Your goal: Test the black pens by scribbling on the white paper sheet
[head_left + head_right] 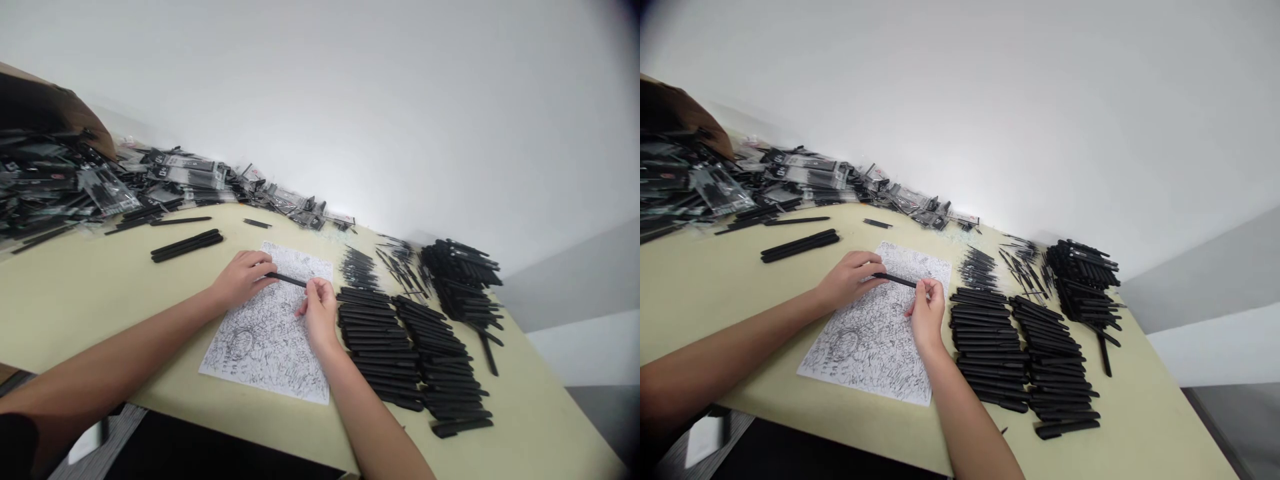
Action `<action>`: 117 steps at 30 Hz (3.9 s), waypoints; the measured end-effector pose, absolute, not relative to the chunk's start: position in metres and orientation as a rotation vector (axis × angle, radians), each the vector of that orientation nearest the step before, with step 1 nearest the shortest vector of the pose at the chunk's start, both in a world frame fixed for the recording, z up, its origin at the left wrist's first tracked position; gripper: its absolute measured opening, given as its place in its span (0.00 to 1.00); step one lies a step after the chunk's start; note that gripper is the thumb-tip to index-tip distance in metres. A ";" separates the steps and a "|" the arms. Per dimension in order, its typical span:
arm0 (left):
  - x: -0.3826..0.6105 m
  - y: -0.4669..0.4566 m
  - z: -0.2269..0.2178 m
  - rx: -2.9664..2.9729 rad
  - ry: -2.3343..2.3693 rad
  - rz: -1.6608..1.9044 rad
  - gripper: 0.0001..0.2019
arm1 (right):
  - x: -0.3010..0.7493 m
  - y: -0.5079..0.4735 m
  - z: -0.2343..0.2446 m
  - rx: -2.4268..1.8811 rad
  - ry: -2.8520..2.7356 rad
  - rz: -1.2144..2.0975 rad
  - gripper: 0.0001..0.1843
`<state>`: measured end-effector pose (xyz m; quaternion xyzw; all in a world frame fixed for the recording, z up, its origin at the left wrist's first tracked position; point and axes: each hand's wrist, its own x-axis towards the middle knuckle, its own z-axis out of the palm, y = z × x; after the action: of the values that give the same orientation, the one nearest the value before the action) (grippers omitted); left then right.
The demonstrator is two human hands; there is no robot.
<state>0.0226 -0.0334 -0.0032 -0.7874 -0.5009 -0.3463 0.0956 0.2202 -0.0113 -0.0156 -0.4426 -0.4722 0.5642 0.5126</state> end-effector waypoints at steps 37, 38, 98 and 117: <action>0.013 -0.037 -0.002 -2.473 -1.716 -0.784 0.16 | 0.221 -0.015 -0.023 -1.117 -1.337 1.225 0.13; 0.014 -0.037 -0.002 -2.481 -1.720 -0.789 0.16 | 0.221 -0.016 -0.023 -1.117 -1.341 1.225 0.13; 0.008 -0.048 0.016 -2.424 -2.217 -1.600 0.17 | 0.221 -0.028 -0.015 -0.957 -1.433 0.907 0.12; -0.013 -0.029 0.009 -1.944 -2.389 -2.111 0.22 | 0.225 -0.024 -0.010 -1.002 -1.205 0.936 0.14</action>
<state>-0.0129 -0.0290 0.0089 -0.4979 -0.6120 -0.5407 -0.2920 0.2250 -0.0240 -0.0101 -0.4343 -0.5223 0.4058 0.6115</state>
